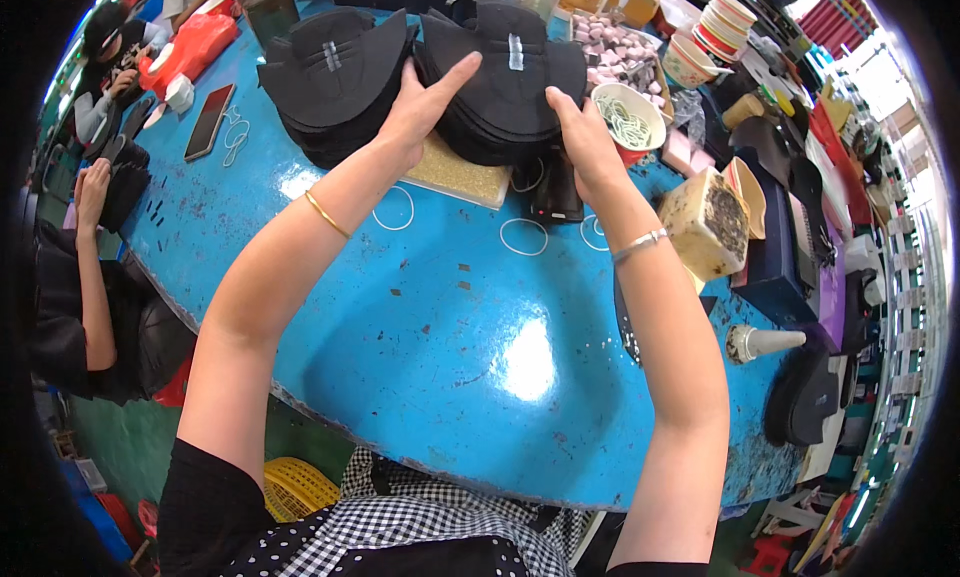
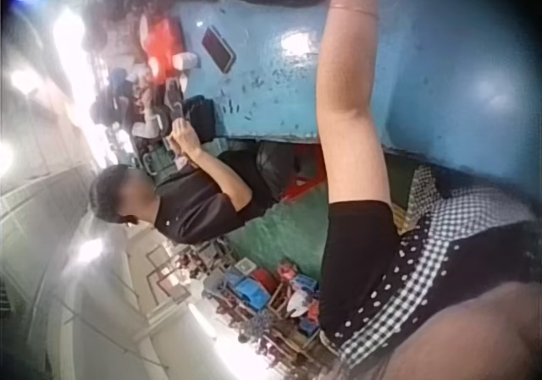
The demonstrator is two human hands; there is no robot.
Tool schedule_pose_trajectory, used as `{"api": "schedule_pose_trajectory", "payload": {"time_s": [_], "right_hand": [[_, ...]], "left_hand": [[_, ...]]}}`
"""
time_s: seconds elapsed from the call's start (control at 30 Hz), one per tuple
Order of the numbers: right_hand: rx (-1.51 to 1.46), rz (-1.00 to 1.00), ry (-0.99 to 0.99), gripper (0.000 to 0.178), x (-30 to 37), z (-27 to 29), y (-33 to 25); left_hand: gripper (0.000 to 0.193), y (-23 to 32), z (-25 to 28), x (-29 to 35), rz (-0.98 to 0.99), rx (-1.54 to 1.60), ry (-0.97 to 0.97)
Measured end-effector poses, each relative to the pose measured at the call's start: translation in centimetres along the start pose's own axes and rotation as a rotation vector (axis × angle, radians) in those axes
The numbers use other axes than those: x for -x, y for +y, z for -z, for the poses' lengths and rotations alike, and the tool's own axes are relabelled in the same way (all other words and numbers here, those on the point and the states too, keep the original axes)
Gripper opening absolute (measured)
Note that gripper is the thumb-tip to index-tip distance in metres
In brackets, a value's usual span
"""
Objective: Applying adhesive to shoe components and trimming threads in a shoe factory workshop.
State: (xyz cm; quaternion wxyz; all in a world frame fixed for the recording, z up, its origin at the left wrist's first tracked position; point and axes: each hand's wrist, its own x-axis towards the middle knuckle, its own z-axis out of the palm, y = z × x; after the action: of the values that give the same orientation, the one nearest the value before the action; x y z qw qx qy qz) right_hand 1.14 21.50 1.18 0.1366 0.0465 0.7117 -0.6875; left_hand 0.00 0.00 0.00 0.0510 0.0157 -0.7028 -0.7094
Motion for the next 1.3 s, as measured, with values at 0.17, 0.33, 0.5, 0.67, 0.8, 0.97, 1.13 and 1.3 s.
{"api": "schedule_pose_trajectory", "payload": {"time_s": [0.17,0.33,0.5,0.67,0.8,0.97,1.13,1.3], "right_hand": [[0.219,0.456,0.121,0.058,13.6,2.1,2.5],[0.151,0.374,0.545,0.029,33.4,9.7,10.8],[-0.143,0.192,1.173,0.014,57.4,18.2,20.9],[-0.505,-0.007,1.414,0.012,72.8,20.3,36.0],[-0.593,-0.469,1.61,0.015,80.7,14.6,46.0],[-0.699,-0.556,1.749,0.017,86.2,9.9,50.8],[-0.652,-0.423,1.641,0.022,87.3,9.3,50.7],[0.012,-0.563,1.131,0.034,86.1,9.0,48.5]], "left_hand": [[0.114,0.2,1.0,2.7,-0.033,0.231,-0.073],[0.09,-1.0,0.6,12.1,0.008,0.328,-0.15],[0.062,-0.1,-0.3,26.3,0.155,0.339,-0.637],[0.043,-0.2,-4.8,33.2,0.114,0.18,-1.194],[0.027,0.0,-8.2,36.7,-0.025,-0.097,-1.417],[0.023,0.1,-12.5,39.2,-0.176,-0.304,-1.465],[0.023,-0.4,-16.8,42.1,-0.3,-0.364,-1.508],[0.024,-1.5,-19.7,44.2,-0.348,-0.381,-1.567]]}}
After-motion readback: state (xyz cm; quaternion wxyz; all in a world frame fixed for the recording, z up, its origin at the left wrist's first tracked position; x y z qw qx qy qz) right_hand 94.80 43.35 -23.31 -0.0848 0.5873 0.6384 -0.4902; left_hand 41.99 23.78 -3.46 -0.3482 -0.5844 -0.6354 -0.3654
